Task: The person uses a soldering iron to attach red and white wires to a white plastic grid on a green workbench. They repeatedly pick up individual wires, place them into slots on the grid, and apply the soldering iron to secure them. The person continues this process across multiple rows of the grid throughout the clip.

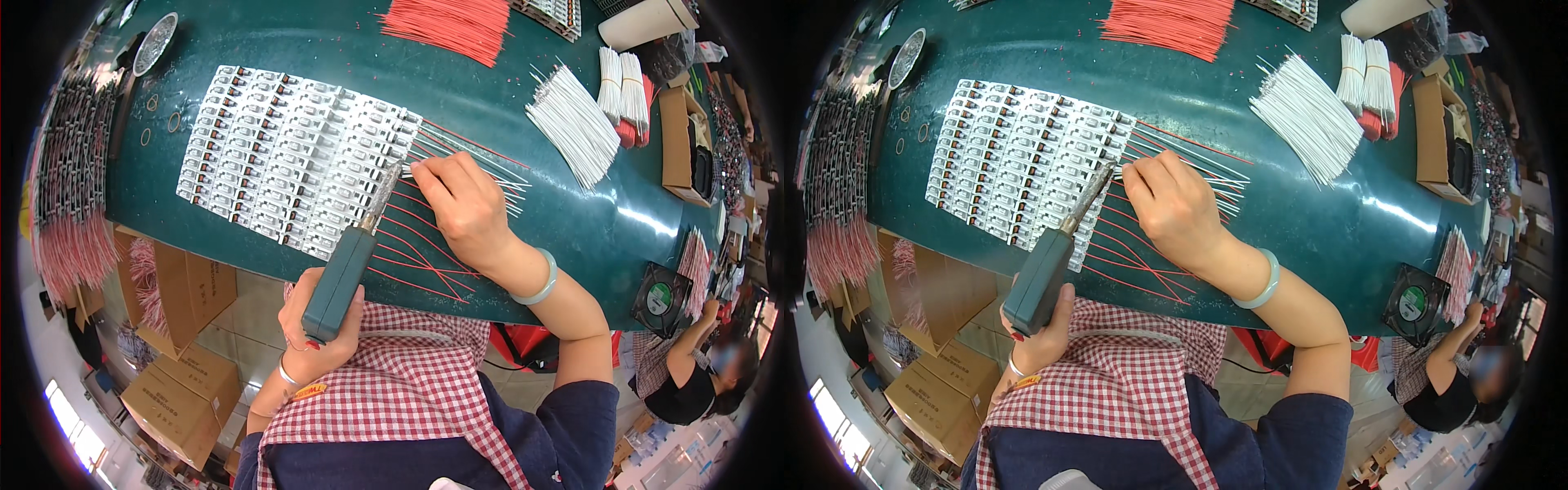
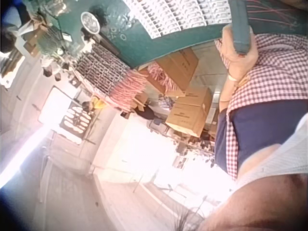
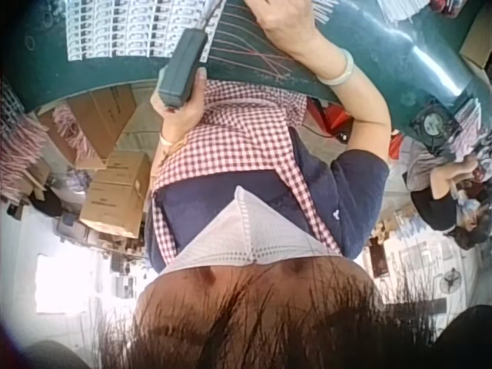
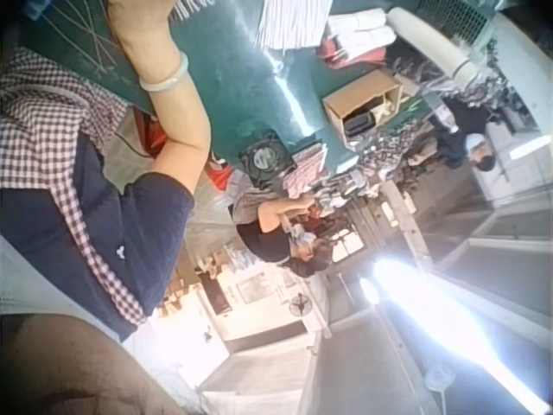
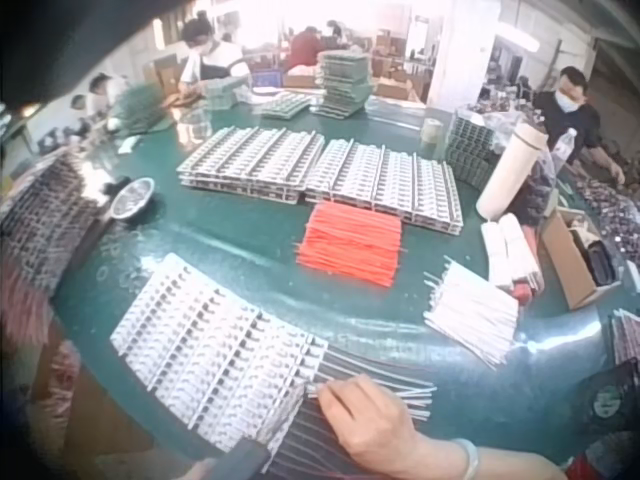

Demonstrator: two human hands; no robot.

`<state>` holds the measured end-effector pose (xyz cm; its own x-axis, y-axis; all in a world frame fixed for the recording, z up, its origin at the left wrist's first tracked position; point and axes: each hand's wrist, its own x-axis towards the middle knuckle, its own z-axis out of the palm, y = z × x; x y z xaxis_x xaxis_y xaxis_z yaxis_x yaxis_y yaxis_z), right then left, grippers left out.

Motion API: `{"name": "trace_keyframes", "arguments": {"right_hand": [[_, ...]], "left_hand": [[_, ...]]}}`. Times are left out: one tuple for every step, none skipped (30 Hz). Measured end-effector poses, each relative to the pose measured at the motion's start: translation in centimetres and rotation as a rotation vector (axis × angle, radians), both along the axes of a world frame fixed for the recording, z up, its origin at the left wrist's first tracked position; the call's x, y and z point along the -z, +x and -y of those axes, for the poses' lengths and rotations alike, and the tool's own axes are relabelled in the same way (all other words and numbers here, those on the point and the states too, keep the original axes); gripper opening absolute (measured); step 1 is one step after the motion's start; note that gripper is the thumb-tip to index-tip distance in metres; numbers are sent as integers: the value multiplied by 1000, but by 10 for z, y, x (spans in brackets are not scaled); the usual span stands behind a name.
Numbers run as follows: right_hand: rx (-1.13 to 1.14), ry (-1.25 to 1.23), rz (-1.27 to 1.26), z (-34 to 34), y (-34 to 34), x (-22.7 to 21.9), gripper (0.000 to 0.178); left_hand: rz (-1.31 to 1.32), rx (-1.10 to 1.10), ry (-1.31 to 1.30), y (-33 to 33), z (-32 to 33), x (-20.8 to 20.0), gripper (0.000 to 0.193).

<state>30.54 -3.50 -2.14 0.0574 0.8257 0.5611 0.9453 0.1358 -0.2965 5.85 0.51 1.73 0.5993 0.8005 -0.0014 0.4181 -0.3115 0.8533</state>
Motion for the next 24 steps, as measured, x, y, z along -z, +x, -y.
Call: {"name": "trace_keyframes", "arguments": {"right_hand": [[0,0,3,0,0,0,31],[0,-1,5,0,0,0,32],[4,-1,8,0,-1,0,32],[7,-1,11,0,-1,0,32],[10,-1,15,0,-1,0,32],[13,-1,14,0,-1,0,32],[14,0,10,0,-1,-1,32],[16,0,6,0,-2,-2,32],[18,-2,9,0,-2,-2,32],[21,-4,11,1,-1,-1,32],[24,-6,14,1,-1,0,32],[23,-6,13,1,-1,-1,32],[22,-6,13,1,-1,-1,32],[21,-6,13,0,-1,-2,32],[16,2,9,0,0,-2,32],[11,10,5,-1,0,-1,32],[6,17,1,-1,1,0,33],[2,29,1,-1,0,-2,33],[-3,41,1,0,-1,-5,33],[-9,54,1,1,-2,-7,33],[-10,54,-9,1,-5,-6,34],[-11,55,-19,4,-6,-6,34],[-12,55,-28,4,-8,-5,34],[-1,20,-19,5,-10,-5,33]], "left_hand": [[-10,-2,5,0,1,-1,24],[-20,-4,9,-1,2,-1,23],[-21,2,4,-1,2,-2,23],[-23,7,-1,-2,1,-3,22],[-24,12,-6,-4,1,-3,22],[-18,4,2,-10,3,5,21],[-15,-5,10,-18,6,14,21],[-17,-16,-1,-25,9,19,21],[-17,-25,-14,-28,9,20,21],[-22,-36,-46,-30,9,19,21],[-18,-41,-62,-31,9,19,21],[-14,-50,-78,-31,9,18,21],[-2,-53,-78,-31,9,19,21],[7,-65,-82,-32,10,19,21],[22,-74,-91,-30,11,20,21],[34,-91,-104,-30,13,20,21],[38,-94,-110,-31,14,21,22],[39,-100,-114,-32,14,21,22],[32,-92,-109,-35,14,22,22],[15,-88,-112,-35,14,23,22],[-8,-84,-110,-37,14,22,22],[-41,-84,-116,-37,14,22,22],[-45,-82,-109,-36,14,20,22],[-45,-78,-110,-35,13,20,23]]}}
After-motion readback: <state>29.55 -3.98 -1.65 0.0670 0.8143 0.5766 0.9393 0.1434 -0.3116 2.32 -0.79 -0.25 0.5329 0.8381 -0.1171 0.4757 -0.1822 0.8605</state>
